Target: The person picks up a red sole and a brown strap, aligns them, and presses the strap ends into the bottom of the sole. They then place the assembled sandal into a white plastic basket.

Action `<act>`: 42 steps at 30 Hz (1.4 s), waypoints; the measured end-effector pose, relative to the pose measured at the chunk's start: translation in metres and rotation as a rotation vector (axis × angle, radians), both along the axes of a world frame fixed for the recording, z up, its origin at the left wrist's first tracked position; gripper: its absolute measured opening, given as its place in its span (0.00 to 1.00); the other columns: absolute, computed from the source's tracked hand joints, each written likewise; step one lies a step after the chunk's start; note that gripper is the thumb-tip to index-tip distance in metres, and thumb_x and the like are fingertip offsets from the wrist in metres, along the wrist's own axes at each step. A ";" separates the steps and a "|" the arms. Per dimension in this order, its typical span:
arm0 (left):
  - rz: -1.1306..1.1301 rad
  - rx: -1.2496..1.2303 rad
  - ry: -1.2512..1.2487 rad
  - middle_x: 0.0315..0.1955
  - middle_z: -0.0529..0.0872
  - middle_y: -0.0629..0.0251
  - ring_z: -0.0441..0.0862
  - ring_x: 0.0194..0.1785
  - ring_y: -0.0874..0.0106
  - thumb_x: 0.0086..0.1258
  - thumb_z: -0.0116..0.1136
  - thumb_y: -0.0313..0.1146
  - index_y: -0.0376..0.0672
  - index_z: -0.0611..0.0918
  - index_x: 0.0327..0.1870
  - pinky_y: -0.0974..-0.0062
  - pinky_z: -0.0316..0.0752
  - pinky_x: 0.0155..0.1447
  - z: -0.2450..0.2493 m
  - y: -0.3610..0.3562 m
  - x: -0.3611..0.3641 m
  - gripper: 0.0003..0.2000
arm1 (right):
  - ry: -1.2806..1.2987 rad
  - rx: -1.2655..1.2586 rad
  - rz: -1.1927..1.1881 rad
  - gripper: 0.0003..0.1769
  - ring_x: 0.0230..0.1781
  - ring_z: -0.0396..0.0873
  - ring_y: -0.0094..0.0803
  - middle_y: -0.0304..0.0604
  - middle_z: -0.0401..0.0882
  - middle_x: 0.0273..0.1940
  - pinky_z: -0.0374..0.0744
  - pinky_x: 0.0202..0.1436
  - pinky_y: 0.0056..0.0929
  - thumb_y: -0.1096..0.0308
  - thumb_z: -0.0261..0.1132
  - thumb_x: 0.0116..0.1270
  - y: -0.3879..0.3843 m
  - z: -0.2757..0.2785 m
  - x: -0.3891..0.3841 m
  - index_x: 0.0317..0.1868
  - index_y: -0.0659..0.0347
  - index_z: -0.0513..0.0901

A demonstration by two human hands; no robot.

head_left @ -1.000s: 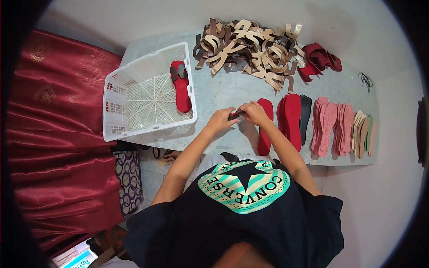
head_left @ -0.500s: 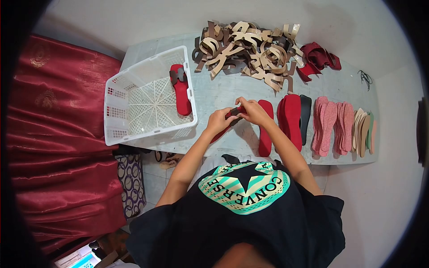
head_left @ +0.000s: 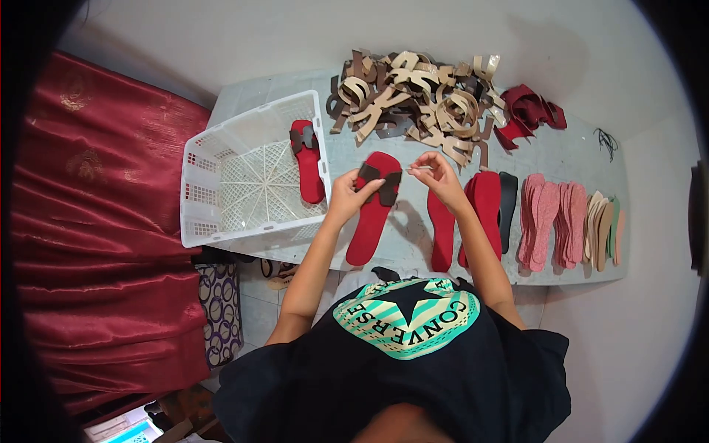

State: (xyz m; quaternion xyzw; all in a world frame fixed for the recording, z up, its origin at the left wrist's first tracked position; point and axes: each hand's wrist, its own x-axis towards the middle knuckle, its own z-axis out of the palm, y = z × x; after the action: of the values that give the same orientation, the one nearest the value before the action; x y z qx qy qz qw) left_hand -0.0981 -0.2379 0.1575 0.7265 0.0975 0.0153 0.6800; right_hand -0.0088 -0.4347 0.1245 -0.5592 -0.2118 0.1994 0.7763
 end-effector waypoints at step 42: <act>0.505 0.165 0.098 0.17 0.80 0.68 0.74 0.21 0.80 0.48 0.69 0.38 0.36 0.81 0.22 0.79 0.70 0.27 -0.144 0.218 0.107 0.13 | -0.883 -0.605 0.155 0.10 0.46 0.66 0.37 0.38 0.72 0.41 0.61 0.46 0.35 0.63 0.61 0.54 0.143 0.027 -0.066 0.37 0.54 0.75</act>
State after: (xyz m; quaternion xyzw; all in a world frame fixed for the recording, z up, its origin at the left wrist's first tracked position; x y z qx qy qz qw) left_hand 0.0089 -0.0198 0.0139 0.7321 0.3071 0.1572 0.5874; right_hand -0.0749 -0.2918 0.1513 -0.7710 -0.4919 0.0542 0.4009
